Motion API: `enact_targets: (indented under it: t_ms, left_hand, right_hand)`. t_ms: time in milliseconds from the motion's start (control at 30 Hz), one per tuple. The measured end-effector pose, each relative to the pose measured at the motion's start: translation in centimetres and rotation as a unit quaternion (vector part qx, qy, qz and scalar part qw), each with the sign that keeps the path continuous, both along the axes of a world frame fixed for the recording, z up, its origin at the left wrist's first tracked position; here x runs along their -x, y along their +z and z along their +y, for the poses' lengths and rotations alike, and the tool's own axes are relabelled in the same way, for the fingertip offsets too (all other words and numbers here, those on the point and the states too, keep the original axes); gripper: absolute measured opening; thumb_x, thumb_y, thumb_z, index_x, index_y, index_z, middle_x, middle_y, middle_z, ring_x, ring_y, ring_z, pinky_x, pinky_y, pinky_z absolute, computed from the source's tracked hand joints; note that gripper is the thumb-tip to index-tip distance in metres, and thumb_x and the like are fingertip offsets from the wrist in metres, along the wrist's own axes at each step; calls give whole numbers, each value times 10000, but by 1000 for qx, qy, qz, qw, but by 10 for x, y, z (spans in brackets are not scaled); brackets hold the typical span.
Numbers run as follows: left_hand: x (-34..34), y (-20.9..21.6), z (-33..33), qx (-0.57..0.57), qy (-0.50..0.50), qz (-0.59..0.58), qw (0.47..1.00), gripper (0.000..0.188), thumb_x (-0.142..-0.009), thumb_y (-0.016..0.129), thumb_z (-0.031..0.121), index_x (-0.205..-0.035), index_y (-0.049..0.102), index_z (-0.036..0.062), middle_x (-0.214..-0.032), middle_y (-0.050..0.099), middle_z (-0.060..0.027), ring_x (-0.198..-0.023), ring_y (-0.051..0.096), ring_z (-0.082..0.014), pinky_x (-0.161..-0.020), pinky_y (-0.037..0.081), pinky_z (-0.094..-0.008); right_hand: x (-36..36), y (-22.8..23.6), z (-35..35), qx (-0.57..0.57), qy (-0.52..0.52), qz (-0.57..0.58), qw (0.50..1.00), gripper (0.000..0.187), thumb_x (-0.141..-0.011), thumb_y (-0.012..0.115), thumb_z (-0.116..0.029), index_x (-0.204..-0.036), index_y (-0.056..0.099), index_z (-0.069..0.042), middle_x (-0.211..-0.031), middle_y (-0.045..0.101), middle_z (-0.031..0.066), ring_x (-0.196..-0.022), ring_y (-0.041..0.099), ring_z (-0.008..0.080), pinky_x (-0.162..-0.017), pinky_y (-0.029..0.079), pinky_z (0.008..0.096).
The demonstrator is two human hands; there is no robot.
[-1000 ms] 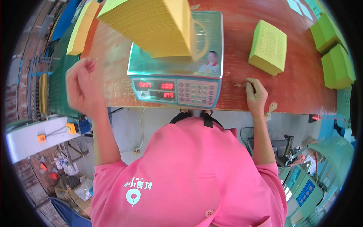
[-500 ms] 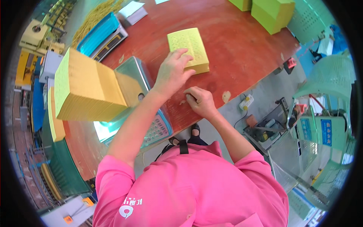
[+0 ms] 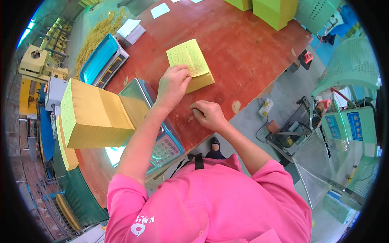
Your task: Weighing stacks of yellow paper, attaching top/bottom sheets, and using a binding machine to secure the stacks.
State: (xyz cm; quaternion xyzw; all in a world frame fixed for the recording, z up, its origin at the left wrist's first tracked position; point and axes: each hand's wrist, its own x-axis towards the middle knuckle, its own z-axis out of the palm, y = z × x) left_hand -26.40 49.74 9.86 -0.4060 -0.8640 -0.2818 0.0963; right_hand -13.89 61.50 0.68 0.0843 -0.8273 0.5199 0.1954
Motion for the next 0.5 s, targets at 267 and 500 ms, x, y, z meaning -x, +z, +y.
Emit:
enact_targets:
  t_ms: [267,500]
  left_hand:
    - [-5,-5,10,-63,27,79,994,78,-775,646,42,-843,643,3,-1009,665,-116,-1019,604,-309,-859,479,-417]
    - [-110,3,-22,-25,-132,143,981,209,-753,675,29,-954,645,-23,-1136,612,-179,-1159,536,-351,-1017,398,-495]
  right_hand:
    - [1,-3,8,141,26,-90,986,160,-902,537,-136,-981,636,-39,-808,650,120,-715,664,249,-658,528,387]
    - [-45,46,42,519,5,-289,805,418,-985,491,-294,-1309,497,-31,-1089,622,102,-975,624,206,-827,522,376]
